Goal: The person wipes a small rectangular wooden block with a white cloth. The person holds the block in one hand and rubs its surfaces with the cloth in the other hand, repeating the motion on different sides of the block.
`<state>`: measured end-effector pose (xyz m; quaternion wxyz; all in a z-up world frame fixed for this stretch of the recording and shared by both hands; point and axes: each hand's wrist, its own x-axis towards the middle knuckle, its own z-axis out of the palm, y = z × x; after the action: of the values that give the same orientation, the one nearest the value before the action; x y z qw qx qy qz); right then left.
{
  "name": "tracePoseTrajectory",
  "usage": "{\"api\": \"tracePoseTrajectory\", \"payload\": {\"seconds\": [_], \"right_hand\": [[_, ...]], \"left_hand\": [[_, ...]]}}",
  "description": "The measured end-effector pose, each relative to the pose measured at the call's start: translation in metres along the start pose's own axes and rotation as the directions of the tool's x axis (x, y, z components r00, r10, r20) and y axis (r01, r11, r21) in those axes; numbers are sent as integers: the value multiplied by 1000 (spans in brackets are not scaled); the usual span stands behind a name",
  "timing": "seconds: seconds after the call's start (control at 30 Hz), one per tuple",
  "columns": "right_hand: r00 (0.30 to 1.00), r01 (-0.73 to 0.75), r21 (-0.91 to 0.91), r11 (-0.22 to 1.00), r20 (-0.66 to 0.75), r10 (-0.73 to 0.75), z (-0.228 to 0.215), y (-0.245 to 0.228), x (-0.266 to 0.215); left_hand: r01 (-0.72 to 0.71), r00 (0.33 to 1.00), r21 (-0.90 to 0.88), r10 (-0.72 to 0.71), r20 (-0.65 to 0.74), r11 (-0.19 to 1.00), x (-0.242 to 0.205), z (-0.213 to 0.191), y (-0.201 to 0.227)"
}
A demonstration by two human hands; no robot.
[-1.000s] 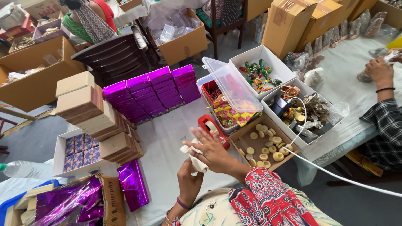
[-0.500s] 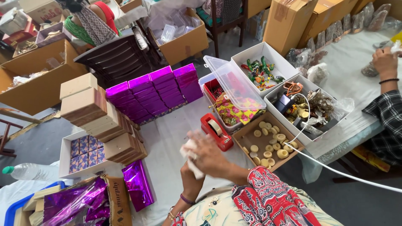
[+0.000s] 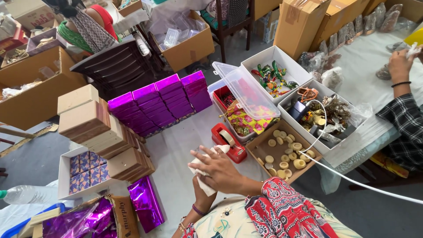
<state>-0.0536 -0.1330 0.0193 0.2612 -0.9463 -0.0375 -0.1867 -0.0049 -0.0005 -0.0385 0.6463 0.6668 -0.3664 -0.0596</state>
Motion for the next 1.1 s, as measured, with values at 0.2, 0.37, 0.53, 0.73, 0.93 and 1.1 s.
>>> {"api": "tracePoseTrajectory", "payload": {"seconds": [0.2, 0.37, 0.53, 0.73, 0.93, 1.1], "right_hand": [[972, -231, 134, 964, 77, 223, 11, 29, 26], [998, 0, -69, 998, 65, 5, 20, 3, 24], [986, -164, 87, 983, 26, 162, 28, 47, 30], [996, 70, -83, 994, 61, -65, 8, -6, 19], [959, -273, 31, 962, 86, 269, 13, 32, 21], [998, 5, -16, 1000, 59, -4, 10, 8, 9]], "left_hand": [[117, 992, 310, -96, -82, 943, 13, -8, 0], [2, 995, -85, -10, -96, 996, 14, -12, -5], [58, 991, 295, -20, -130, 954, 22, -12, 15], [64, 997, 90, -60, -52, 994, 3, -15, -26], [188, 977, 161, -168, -134, 969, 11, -4, 11], [140, 988, 108, -133, -76, 984, -5, -5, -26]]}}
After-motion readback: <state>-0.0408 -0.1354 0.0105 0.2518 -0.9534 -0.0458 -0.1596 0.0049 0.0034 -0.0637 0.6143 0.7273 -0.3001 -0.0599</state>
